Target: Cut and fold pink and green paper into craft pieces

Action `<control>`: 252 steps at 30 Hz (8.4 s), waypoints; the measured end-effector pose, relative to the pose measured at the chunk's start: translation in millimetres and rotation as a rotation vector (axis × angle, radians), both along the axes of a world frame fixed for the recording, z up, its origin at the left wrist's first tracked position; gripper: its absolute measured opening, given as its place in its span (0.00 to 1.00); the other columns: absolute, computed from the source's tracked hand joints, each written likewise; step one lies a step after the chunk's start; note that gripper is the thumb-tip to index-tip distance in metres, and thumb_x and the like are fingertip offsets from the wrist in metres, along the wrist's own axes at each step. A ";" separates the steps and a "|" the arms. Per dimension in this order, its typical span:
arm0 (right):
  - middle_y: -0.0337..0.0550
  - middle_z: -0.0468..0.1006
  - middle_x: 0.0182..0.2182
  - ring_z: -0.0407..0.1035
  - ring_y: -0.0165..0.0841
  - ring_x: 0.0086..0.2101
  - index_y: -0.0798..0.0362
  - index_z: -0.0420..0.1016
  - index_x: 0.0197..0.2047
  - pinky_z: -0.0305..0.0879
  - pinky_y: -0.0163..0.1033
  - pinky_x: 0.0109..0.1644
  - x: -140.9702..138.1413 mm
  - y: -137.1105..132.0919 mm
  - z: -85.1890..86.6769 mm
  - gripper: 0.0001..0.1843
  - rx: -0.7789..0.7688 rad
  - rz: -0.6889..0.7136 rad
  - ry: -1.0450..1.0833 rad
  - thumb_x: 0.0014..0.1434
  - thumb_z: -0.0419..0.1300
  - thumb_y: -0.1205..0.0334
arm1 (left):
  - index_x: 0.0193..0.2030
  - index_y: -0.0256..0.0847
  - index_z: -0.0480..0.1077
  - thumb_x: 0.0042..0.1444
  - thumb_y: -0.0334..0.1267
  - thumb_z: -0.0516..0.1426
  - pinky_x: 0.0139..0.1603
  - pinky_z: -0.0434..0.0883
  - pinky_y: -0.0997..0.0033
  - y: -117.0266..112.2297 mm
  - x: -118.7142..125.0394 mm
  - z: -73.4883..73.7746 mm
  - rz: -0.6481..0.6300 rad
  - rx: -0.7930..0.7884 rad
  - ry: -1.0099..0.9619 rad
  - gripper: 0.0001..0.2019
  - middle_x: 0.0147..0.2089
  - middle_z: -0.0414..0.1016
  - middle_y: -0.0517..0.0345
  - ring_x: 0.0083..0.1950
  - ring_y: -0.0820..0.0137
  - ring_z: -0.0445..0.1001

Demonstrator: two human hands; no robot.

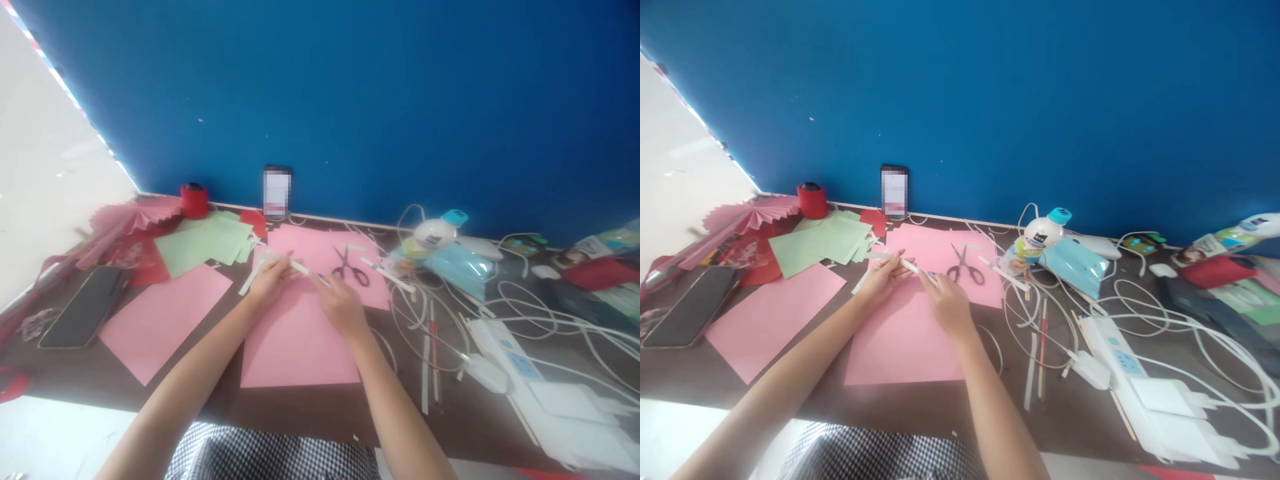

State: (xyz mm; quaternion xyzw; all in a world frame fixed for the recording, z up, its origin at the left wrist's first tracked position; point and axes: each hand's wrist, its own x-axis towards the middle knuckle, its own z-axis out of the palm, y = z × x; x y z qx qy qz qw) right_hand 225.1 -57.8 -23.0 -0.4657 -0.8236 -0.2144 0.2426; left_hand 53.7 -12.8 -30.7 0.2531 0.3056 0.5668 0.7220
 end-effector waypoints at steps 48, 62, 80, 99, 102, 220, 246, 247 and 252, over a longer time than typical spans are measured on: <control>0.44 0.74 0.32 0.66 0.31 0.34 0.55 0.71 0.37 0.59 0.34 0.37 -3.3 4.3 -1.2 0.09 0.077 -0.064 0.246 0.60 0.50 0.67 | 0.45 0.43 0.68 0.49 0.30 0.56 0.62 0.30 0.40 -21.7 15.5 -15.3 0.537 0.670 1.075 0.14 0.57 0.62 0.45 0.67 0.55 0.46; 0.45 0.73 0.30 0.63 0.33 0.32 0.54 0.72 0.33 0.54 0.37 0.34 -8.5 -0.5 5.8 0.11 0.136 -0.225 0.144 0.58 0.50 0.72 | 0.55 0.46 0.64 0.57 0.27 0.47 0.58 0.17 0.40 -28.2 20.7 1.3 0.415 0.747 1.306 0.21 0.63 0.57 0.48 0.67 0.57 0.44; 0.46 0.74 0.34 0.68 0.35 0.37 0.55 0.72 0.43 0.63 0.38 0.41 -12.2 0.0 -1.2 0.12 -0.052 -0.030 0.417 0.60 0.50 0.66 | 0.36 0.39 0.69 0.56 0.29 0.47 0.46 0.63 0.64 -16.5 12.1 -5.2 0.059 1.062 1.465 0.10 0.34 0.75 0.56 0.34 0.69 0.69; 0.44 0.75 0.34 0.68 0.32 0.35 0.52 0.73 0.41 0.64 0.37 0.39 -10.8 0.8 -3.5 0.11 -0.090 0.054 0.405 0.59 0.51 0.67 | 0.27 0.40 0.68 0.54 0.32 0.48 0.51 0.59 0.62 -17.7 8.7 -2.2 0.107 1.080 1.494 0.09 0.27 0.71 0.58 0.32 0.70 0.67; 0.43 0.75 0.34 0.68 0.32 0.35 0.53 0.73 0.37 0.62 0.36 0.40 -11.1 -0.2 -2.9 0.09 -0.094 0.054 0.357 0.59 0.51 0.68 | 0.26 0.40 0.69 0.53 0.32 0.49 0.51 0.59 0.62 -17.5 8.5 -1.7 0.104 1.064 1.477 0.09 0.26 0.71 0.58 0.32 0.70 0.68; 0.39 0.72 0.28 0.65 0.29 0.25 0.52 0.71 0.31 0.63 0.34 0.28 2.2 20.0 -6.1 0.09 -0.709 0.085 1.259 0.50 0.60 0.55 | 0.40 0.36 0.75 0.47 0.42 0.60 0.47 0.70 0.65 13.4 24.3 -7.9 0.294 0.298 0.827 0.15 0.42 0.77 0.50 0.43 0.63 0.75; 0.43 0.77 0.31 0.70 0.34 0.31 0.53 0.74 0.33 0.67 0.39 0.35 -2.1 17.5 -7.2 0.10 -0.557 0.022 1.227 0.52 0.58 0.55 | 0.35 0.37 0.74 0.54 0.46 0.53 0.43 0.71 0.69 4.6 30.7 -7.0 -0.064 0.436 0.692 0.14 0.37 0.77 0.52 0.38 0.67 0.75; 0.43 0.77 0.31 0.70 0.34 0.32 0.53 0.75 0.33 0.67 0.39 0.36 -2.0 17.2 -6.4 0.10 -0.546 0.022 1.220 0.52 0.58 0.56 | 0.35 0.37 0.75 0.54 0.45 0.53 0.43 0.71 0.69 4.5 31.2 -7.5 -0.070 0.454 0.724 0.14 0.37 0.77 0.53 0.38 0.67 0.75; 0.43 0.77 0.31 0.70 0.34 0.32 0.52 0.75 0.32 0.67 0.40 0.37 0.0 15.5 -2.6 0.08 -0.473 -0.015 1.253 0.50 0.60 0.58 | 0.37 0.38 0.75 0.55 0.45 0.51 0.43 0.71 0.70 4.8 29.8 -9.5 -0.002 0.501 0.816 0.15 0.37 0.77 0.55 0.39 0.66 0.75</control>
